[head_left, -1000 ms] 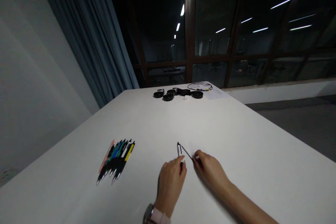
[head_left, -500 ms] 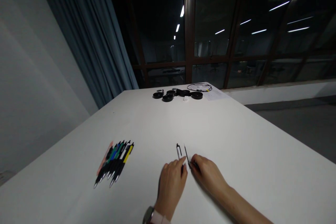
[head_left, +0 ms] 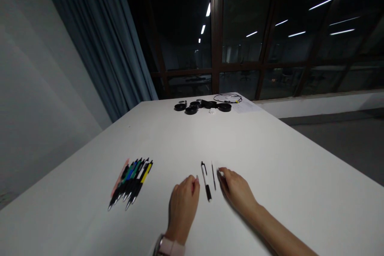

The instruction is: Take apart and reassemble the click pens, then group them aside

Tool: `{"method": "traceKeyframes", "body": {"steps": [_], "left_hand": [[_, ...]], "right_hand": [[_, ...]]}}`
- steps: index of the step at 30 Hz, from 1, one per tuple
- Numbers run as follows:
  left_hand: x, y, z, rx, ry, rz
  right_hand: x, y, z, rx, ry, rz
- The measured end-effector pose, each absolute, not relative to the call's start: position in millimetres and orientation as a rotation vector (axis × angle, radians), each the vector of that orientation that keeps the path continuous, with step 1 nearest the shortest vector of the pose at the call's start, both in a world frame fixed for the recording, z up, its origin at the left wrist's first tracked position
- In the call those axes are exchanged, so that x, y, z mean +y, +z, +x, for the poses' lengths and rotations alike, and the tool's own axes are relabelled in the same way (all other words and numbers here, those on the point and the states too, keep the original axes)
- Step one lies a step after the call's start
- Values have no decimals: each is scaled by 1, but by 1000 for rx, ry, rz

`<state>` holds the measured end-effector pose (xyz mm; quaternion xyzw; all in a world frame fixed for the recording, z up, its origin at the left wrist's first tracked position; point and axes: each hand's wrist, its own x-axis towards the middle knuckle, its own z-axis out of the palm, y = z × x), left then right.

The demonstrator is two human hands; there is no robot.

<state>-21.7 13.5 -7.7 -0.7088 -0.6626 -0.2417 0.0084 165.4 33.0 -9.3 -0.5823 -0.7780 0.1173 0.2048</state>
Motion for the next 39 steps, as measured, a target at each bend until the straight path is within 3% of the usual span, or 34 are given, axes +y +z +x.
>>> {"method": "traceKeyframes", "body": {"steps": [7,16,25,39], "left_hand": [[14,-11,-29,-2106,-676,-2195],[13,-4,-30,-2244,-621,-2193],[20,1,-49,-2583,-912,-2051],[23,-5,-51,-2548,-974,-2128]], "right_hand": [[31,-5,166,-2247,260,-1670],[31,-3,172,-2118,424,-1633],[45,-8,193,-1817,633,-1703],[43,-7,192,-1898,614,-1693]]}}
